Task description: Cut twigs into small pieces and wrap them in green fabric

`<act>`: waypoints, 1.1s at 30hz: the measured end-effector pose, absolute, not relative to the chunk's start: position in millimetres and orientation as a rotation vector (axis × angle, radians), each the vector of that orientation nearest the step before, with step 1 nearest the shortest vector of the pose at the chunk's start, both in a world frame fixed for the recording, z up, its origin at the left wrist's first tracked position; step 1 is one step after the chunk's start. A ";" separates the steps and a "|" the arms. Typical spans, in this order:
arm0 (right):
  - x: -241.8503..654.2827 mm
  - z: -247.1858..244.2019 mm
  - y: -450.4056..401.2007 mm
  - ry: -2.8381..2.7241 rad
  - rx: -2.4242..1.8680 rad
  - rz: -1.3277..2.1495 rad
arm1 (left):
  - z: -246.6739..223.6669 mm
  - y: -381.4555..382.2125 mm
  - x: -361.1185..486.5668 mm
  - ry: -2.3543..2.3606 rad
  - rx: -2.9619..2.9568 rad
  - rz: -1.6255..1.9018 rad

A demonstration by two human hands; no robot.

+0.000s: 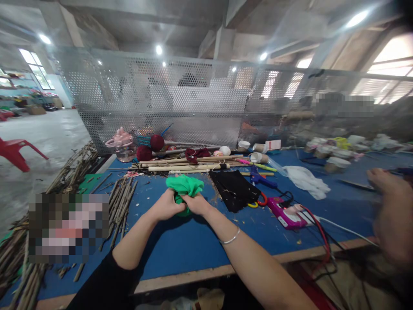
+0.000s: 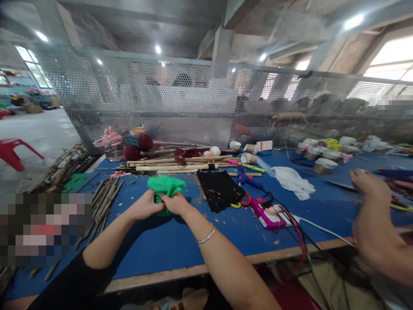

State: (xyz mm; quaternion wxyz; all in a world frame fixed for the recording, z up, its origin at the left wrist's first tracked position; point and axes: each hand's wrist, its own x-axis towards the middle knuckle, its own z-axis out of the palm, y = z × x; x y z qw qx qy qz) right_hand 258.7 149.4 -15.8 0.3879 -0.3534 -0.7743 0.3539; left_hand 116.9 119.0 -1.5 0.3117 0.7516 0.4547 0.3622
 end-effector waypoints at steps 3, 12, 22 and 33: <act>259.0 -6.2 142.4 -2.166 -0.801 0.782 | -3.7 122.1 111.8 1.004 1.881 0.796; 268.9 10.9 139.8 -2.284 -0.829 0.634 | -3.0 121.4 122.0 1.064 1.857 0.759; 279.6 10.4 155.7 -2.095 -1.076 0.783 | -8.7 106.3 143.8 0.885 1.379 0.714; 277.0 14.8 145.5 -2.078 -0.866 0.543 | -11.3 133.7 120.1 1.148 1.175 1.384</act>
